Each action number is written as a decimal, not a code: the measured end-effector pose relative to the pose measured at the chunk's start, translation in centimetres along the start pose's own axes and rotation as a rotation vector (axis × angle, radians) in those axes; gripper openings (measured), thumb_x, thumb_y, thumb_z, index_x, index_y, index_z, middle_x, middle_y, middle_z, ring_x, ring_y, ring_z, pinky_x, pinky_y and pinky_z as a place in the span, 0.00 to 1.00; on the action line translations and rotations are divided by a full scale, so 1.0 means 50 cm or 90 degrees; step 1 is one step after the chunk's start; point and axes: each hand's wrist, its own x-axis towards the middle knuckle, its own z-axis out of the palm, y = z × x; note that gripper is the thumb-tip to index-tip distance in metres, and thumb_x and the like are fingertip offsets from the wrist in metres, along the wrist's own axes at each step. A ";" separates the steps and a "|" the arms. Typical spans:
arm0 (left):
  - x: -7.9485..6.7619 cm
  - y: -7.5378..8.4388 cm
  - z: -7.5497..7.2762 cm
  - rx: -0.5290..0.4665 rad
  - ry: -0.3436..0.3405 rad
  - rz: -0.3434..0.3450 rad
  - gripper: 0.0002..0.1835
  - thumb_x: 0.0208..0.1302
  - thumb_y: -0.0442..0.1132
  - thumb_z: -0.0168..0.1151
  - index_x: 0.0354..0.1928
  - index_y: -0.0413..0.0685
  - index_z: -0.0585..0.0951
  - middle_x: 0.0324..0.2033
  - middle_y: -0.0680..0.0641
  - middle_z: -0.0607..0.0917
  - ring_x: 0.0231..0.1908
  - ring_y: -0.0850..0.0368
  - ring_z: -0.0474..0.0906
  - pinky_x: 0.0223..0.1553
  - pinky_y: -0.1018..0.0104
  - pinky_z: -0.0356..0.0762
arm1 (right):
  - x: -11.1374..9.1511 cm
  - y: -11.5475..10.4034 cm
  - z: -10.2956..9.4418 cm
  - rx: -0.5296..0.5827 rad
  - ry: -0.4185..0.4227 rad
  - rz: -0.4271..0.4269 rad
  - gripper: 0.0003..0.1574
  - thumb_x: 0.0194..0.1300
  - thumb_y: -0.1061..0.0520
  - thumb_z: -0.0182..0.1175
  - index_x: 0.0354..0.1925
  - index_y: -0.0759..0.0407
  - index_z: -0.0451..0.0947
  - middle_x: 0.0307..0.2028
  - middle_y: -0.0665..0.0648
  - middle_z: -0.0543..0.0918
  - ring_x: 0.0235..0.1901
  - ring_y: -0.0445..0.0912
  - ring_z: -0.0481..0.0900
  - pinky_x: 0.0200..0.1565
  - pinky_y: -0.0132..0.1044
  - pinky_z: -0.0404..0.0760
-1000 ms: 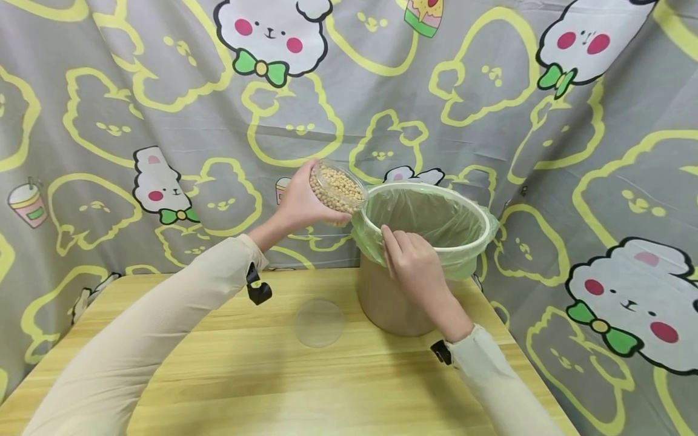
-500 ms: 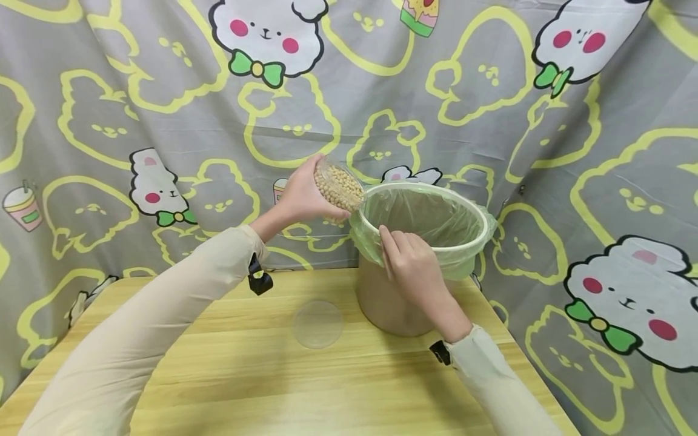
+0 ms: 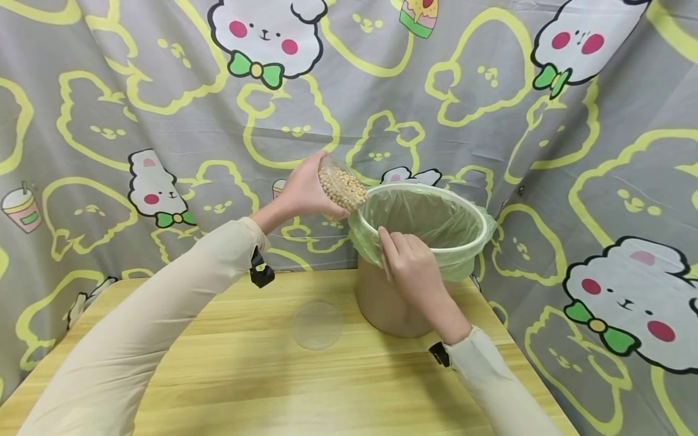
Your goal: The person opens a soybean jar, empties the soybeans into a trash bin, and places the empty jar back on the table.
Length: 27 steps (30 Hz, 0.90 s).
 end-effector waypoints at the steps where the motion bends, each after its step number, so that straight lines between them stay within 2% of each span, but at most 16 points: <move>1: 0.000 0.000 -0.001 0.003 0.000 0.001 0.69 0.30 0.53 0.87 0.78 0.45 0.58 0.67 0.43 0.73 0.66 0.44 0.70 0.66 0.49 0.73 | 0.000 0.000 0.000 -0.001 0.000 -0.001 0.19 0.75 0.62 0.50 0.53 0.70 0.82 0.31 0.62 0.83 0.25 0.56 0.80 0.30 0.48 0.84; 10: 0.000 -0.004 -0.003 0.016 -0.005 -0.019 0.70 0.31 0.52 0.88 0.78 0.47 0.57 0.69 0.41 0.72 0.68 0.42 0.69 0.67 0.47 0.73 | -0.001 -0.004 0.002 0.002 0.009 -0.011 0.19 0.75 0.62 0.49 0.53 0.71 0.82 0.30 0.62 0.83 0.25 0.57 0.80 0.30 0.49 0.84; 20: 0.009 0.008 -0.004 0.077 -0.014 -0.010 0.71 0.31 0.55 0.87 0.79 0.47 0.56 0.72 0.42 0.69 0.71 0.43 0.66 0.70 0.48 0.70 | -0.001 -0.005 0.001 0.008 0.015 -0.004 0.19 0.73 0.64 0.50 0.53 0.72 0.81 0.31 0.63 0.83 0.25 0.58 0.80 0.30 0.50 0.84; 27: 0.014 0.018 -0.006 0.115 -0.026 -0.010 0.69 0.32 0.56 0.86 0.79 0.50 0.57 0.73 0.43 0.69 0.72 0.43 0.65 0.67 0.46 0.73 | 0.000 -0.004 0.001 0.012 0.016 -0.004 0.19 0.73 0.64 0.51 0.53 0.72 0.81 0.31 0.64 0.83 0.25 0.58 0.80 0.30 0.50 0.84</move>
